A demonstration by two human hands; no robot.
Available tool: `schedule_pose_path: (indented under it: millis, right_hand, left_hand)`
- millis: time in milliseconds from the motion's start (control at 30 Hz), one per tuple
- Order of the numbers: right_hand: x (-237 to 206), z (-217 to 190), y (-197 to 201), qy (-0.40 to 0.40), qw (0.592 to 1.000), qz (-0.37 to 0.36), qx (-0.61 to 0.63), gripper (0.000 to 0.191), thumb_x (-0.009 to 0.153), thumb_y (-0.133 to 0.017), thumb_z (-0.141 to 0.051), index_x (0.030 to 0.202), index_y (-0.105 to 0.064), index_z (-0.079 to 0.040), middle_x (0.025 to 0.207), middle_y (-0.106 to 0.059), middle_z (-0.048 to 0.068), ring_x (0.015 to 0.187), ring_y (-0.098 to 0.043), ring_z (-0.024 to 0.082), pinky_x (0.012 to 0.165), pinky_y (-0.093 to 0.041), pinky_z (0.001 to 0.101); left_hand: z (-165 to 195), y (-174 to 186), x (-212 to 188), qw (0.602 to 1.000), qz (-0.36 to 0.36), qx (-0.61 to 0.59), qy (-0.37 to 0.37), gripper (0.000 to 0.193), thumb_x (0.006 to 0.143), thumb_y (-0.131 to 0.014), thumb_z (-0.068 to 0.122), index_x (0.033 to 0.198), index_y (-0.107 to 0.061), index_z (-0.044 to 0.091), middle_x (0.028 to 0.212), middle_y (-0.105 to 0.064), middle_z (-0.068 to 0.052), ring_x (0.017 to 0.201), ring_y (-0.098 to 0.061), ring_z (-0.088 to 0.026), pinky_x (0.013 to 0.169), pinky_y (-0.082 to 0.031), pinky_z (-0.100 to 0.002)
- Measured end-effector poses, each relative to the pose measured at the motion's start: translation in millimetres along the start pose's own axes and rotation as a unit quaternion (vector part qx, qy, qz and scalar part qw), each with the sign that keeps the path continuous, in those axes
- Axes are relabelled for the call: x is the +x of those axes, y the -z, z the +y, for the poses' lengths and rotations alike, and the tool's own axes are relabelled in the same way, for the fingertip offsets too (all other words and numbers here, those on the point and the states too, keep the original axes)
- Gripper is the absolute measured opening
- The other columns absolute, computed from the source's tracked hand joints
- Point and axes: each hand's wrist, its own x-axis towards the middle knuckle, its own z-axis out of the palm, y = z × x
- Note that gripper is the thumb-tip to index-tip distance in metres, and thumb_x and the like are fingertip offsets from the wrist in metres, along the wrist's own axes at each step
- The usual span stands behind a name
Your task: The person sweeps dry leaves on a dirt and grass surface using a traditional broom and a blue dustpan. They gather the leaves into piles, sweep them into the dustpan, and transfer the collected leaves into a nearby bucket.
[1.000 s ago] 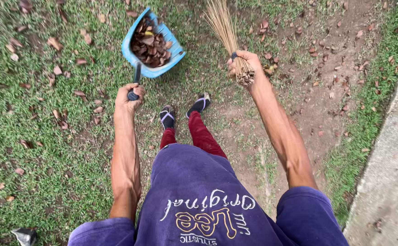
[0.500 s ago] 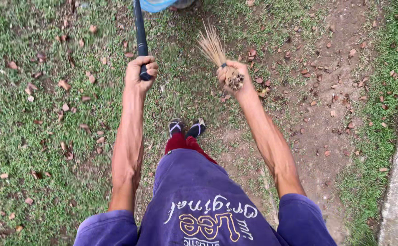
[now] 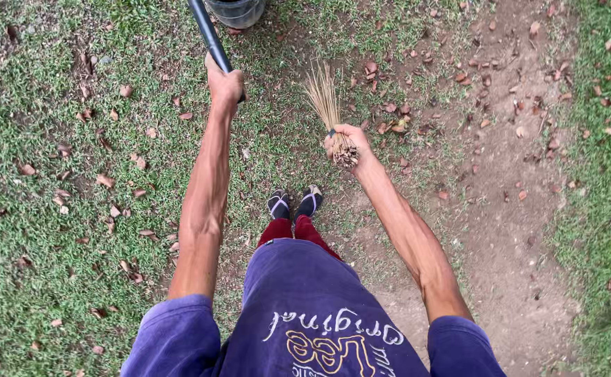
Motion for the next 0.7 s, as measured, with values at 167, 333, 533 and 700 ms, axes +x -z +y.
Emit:
schedule_pose_path:
  millis: [167, 333, 533, 700]
  right_hand:
    - [0, 2, 0, 0.018, 1.0, 0.018, -0.004, 0.018, 0.096, -0.057, -0.015, 0.107, -0.05, -0.002, 0.078, -0.06, 0.013, 0.059, -0.062, 0.019, 0.046, -0.056, 0.0328]
    - [-5, 7, 1, 0.066, 0.996, 0.066, 0.001, 0.018, 0.098, -0.058, -0.014, 0.105, -0.048, -0.002, 0.08, -0.062, 0.014, 0.06, -0.063, 0.019, 0.045, -0.055, 0.0309]
    - [-8, 19, 15, 0.095, 0.993, -0.031, 0.058, 0.019, 0.101, -0.063, -0.022, 0.097, -0.055, -0.004, 0.073, -0.062, 0.011, 0.058, -0.063, 0.02, 0.047, -0.057, 0.0324]
    - [-30, 18, 56, 0.149, 0.987, -0.021, 0.054, 0.012, 0.093, -0.063, -0.013, 0.093, -0.059, -0.002, 0.075, -0.066, 0.011, 0.063, -0.067, 0.021, 0.056, -0.059, 0.0354]
  left_hand:
    - [-13, 0, 4, 0.979, 0.025, 0.194, -0.051, 0.094, 0.083, -0.063, -0.004, 0.16, -0.013, 0.015, 0.1, -0.059, -0.009, 0.076, -0.066, -0.018, 0.06, -0.059, -0.034]
    - [-35, 7, -15, 0.97, -0.007, 0.202, -0.134, 0.099, 0.083, -0.059, -0.006, 0.163, -0.005, 0.015, 0.102, -0.064, -0.007, 0.078, -0.069, -0.017, 0.063, -0.06, -0.033]
    - [-55, 5, -53, 0.991, -0.115, 0.054, -0.032, 0.1, 0.083, -0.054, -0.011, 0.164, -0.005, 0.021, 0.089, -0.058, -0.007, 0.057, -0.06, -0.016, 0.041, -0.054, -0.031]
    - [-80, -28, -77, 0.969, -0.22, -0.111, 0.028, 0.085, 0.083, -0.055, -0.015, 0.157, -0.023, 0.015, 0.081, -0.052, -0.007, 0.053, -0.055, -0.017, 0.04, -0.049, -0.032]
